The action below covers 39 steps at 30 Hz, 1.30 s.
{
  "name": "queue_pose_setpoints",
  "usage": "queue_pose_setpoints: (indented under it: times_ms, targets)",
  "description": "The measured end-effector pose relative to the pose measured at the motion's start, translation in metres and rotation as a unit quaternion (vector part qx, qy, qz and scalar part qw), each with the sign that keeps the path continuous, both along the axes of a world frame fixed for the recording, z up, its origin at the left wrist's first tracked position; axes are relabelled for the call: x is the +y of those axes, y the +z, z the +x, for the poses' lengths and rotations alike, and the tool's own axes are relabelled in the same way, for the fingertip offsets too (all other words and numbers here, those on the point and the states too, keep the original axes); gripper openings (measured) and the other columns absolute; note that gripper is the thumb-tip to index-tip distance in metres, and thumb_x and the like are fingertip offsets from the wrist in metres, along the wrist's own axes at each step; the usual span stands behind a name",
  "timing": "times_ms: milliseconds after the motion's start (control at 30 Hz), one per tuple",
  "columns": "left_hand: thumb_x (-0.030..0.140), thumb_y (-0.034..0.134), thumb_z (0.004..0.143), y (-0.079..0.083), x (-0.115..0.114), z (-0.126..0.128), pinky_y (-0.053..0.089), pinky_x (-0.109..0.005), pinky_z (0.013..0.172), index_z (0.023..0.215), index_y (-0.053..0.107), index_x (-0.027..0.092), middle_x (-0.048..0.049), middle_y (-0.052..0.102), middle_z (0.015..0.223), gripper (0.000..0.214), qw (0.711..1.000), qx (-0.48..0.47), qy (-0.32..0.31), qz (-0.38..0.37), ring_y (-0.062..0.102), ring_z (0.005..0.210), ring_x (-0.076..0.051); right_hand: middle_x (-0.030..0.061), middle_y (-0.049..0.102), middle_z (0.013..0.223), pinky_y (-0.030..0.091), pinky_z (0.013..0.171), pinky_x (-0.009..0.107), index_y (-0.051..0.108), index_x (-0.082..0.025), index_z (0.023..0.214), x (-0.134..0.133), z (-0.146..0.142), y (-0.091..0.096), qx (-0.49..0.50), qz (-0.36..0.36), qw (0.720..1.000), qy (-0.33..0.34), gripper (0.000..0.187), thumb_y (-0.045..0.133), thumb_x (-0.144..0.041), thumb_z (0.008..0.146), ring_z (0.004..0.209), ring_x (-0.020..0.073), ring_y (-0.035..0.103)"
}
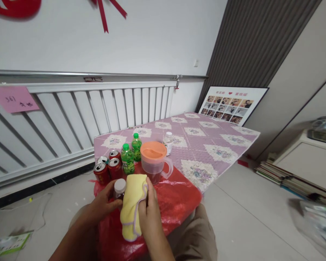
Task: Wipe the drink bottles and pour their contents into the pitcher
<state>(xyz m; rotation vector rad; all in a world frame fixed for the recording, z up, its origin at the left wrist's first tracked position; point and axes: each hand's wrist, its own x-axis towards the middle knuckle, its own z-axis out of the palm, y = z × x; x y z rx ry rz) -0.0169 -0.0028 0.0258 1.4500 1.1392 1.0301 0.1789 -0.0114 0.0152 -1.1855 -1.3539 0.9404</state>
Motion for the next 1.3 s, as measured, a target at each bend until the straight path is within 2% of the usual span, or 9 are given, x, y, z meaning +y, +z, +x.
queue_pose_setpoints:
  times_ms: [133,300,400,500,667,800,967,1100,1300]
  targets:
    - [0.015,0.070,0.072,0.001,-0.001,0.000,0.044,-0.044,0.103,0.127,0.048,0.018,-0.0100,0.062,0.127,0.059,1.000,-0.009,-0.001,0.011,0.056,0.118,-0.029,0.0100,0.042,0.151,0.027,0.118,0.040,0.040,-0.019,0.147,-0.003,0.004,0.006,-0.092,0.033,0.994,0.041,0.059,0.046,-0.022,0.088,0.141,0.0213,0.035]
    - [0.018,0.069,0.073,0.008,-0.003,0.003,0.044,-0.044,0.103,0.126,0.050,0.018,-0.0099,0.063,0.125,0.056,1.000,0.011,0.010,0.026,0.057,0.116,-0.029,0.0123,0.029,0.158,0.026,0.117,0.046,0.022,-0.022,0.154,-0.012,-0.001,0.015,-0.104,-0.010,0.992,0.071,0.073,0.054,-0.032,0.089,0.145,0.0257,0.029]
    - [0.017,0.068,0.073,0.008,-0.003,0.003,0.045,-0.043,0.102,0.125,0.050,0.018,-0.0096,0.063,0.124,0.055,0.999,0.022,0.009,0.032,0.058,0.114,-0.029,0.0140,0.016,0.161,0.027,0.116,0.049,0.010,-0.025,0.156,-0.015,-0.014,0.011,-0.147,-0.005,0.988,0.044,0.096,0.067,-0.027,0.078,0.146,0.0309,0.023]
    - [0.021,0.069,0.075,0.004,-0.002,0.001,0.045,-0.042,0.102,0.127,0.049,0.018,-0.0103,0.061,0.127,0.056,0.999,0.006,-0.002,0.033,0.057,0.117,-0.029,0.0152,0.007,0.160,0.028,0.115,0.052,0.016,-0.026,0.155,-0.014,-0.025,0.008,-0.199,0.020,0.980,0.018,0.089,0.064,-0.024,0.080,0.146,0.0348,0.021]
    - [0.023,0.070,0.075,0.001,-0.001,-0.001,0.046,-0.042,0.101,0.128,0.048,0.017,-0.0110,0.061,0.127,0.057,1.000,-0.013,-0.006,0.028,0.057,0.116,-0.029,0.0141,0.018,0.156,0.039,0.109,0.050,0.042,-0.028,0.145,-0.008,-0.021,0.016,-0.248,0.058,0.967,0.029,0.057,0.051,-0.023,0.089,0.140,0.0354,0.036]
    - [0.021,0.070,0.074,-0.001,-0.001,-0.001,0.045,-0.042,0.102,0.128,0.047,0.018,-0.0105,0.061,0.125,0.058,1.000,-0.013,-0.010,0.017,0.058,0.115,-0.029,0.0124,0.034,0.149,0.041,0.108,0.043,0.049,-0.028,0.141,0.001,-0.011,0.014,-0.256,0.059,0.964,0.039,0.056,0.051,-0.015,0.086,0.133,0.0287,0.047]
    - [0.027,0.071,0.074,-0.006,0.000,-0.002,0.044,-0.042,0.103,0.128,0.049,0.016,-0.0108,0.062,0.125,0.059,0.999,-0.008,-0.002,0.035,0.057,0.116,-0.029,0.0162,0.049,0.135,0.044,0.106,0.040,0.053,-0.019,0.138,0.006,-0.006,-0.006,-0.284,0.007,0.956,0.072,0.057,0.048,-0.007,0.082,0.126,0.0273,0.054]
    - [0.028,0.071,0.075,-0.007,0.001,-0.003,0.044,-0.043,0.103,0.128,0.048,0.016,-0.0112,0.062,0.125,0.060,1.000,-0.003,-0.004,0.030,0.057,0.116,-0.030,0.0146,0.048,0.136,0.045,0.105,0.038,0.052,-0.022,0.138,0.001,-0.005,-0.005,-0.268,0.011,0.961,0.064,0.057,0.048,-0.008,0.083,0.124,0.0259,0.055]
    - [0.023,0.071,0.074,-0.002,-0.001,-0.002,0.044,-0.043,0.103,0.128,0.048,0.018,-0.0100,0.062,0.126,0.059,1.000,0.011,0.000,0.027,0.057,0.116,-0.029,0.0125,0.032,0.147,0.040,0.110,0.040,0.047,-0.026,0.141,-0.004,-0.008,0.028,-0.234,0.071,0.968,0.062,0.054,0.045,-0.015,0.088,0.133,0.0256,0.046]
